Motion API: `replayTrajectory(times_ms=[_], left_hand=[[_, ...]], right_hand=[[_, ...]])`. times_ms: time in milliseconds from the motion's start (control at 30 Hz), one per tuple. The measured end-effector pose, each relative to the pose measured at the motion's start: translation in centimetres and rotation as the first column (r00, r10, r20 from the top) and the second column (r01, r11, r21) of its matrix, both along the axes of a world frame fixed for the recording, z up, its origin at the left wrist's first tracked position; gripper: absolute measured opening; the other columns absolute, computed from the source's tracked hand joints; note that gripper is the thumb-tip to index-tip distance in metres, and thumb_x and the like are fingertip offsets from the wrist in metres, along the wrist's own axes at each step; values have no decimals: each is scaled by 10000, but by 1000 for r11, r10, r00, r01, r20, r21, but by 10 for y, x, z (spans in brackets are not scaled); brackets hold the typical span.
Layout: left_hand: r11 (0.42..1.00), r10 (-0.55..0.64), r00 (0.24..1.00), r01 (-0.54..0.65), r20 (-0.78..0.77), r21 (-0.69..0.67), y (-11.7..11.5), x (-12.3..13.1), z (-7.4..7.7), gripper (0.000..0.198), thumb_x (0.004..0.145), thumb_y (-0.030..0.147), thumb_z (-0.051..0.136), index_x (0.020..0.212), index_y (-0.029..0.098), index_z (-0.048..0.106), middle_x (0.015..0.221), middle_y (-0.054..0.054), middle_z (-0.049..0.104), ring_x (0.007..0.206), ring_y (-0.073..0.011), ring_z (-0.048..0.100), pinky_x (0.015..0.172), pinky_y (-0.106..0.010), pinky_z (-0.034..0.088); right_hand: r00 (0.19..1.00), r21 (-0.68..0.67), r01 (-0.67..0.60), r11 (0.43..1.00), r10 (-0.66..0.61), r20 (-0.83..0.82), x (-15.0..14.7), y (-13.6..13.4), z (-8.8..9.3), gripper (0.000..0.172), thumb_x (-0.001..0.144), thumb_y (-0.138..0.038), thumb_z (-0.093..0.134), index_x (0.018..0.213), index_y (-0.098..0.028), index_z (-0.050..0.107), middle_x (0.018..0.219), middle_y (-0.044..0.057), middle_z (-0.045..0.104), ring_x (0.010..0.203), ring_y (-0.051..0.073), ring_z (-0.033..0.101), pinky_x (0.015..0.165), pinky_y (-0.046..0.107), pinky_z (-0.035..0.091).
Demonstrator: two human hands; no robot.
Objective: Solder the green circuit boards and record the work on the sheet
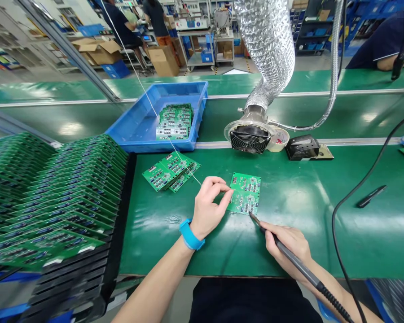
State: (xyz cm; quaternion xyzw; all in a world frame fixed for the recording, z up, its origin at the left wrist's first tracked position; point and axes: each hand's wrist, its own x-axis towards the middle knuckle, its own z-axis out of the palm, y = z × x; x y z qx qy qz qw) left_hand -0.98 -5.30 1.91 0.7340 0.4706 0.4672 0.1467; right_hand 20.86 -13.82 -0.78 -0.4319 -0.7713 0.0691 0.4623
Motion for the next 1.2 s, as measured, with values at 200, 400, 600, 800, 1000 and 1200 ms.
replayTrajectory(times_ms=[200, 400, 600, 800, 1000, 1200], left_hand=[[999, 46, 998, -45, -36, 17, 2, -2, -2, 80, 909, 208, 629, 835, 193, 655, 972, -43, 573, 958, -179, 572, 859, -342, 475], [996, 85, 992, -84, -89, 19, 4, -3, -4, 120, 916, 246, 619, 827, 195, 680, 935, -47, 560, 926, -188, 555, 832, -341, 459], [998, 48, 991, -53, -124, -32, 4, -5, -10, 188, 951, 291, 570, 835, 192, 679, 653, 24, 488, 636, -123, 484, 635, -256, 387], [995, 57, 987, -69, -151, -73, 1, -7, -14, 213, 944, 377, 558, 865, 228, 687, 556, 49, 461, 513, -110, 449, 525, -245, 353], [989, 58, 985, -80, -164, -126, 0, -9, -13, 213, 879, 521, 552, 841, 343, 663, 629, 55, 618, 502, -160, 547, 488, -299, 466], [973, 132, 982, -154, -132, -174, 4, -8, -15, 225, 855, 544, 540, 991, 411, 659, 940, 64, 742, 707, -231, 694, 542, -356, 556]], right_hand=[[999, 2, 33, 999, -33, -31, 0, 0, 4, 272, 896, -46, 577, 1074, -215, 694, 862, 7, 770, 656, 140, 732, 617, 227, 588], [997, 8, 60, 998, -59, -59, -1, -1, 4, 261, 897, -65, 575, 1054, -223, 710, 872, 4, 772, 682, 147, 739, 649, 220, 615], [995, -2, 101, 995, -101, -3, 16, 30, 26, 227, 941, -132, 545, 1091, -195, 703, 918, 30, 767, 731, 153, 739, 683, 243, 610], [941, 51, 338, 940, -337, -33, 46, 104, 48, 243, 990, -249, 518, 1137, -207, 706, 1045, 51, 749, 865, 166, 727, 823, 258, 577], [783, 163, 436, 885, -462, 416, 70, 163, 9, 279, 1006, -261, 537, 1236, -207, 686, 856, 52, 681, 660, 126, 670, 610, 191, 468], [805, 183, 423, 887, -461, 373, 77, 164, -17, 294, 1015, -290, 523, 1251, -214, 681, 852, 45, 684, 642, 114, 654, 602, 189, 450]])
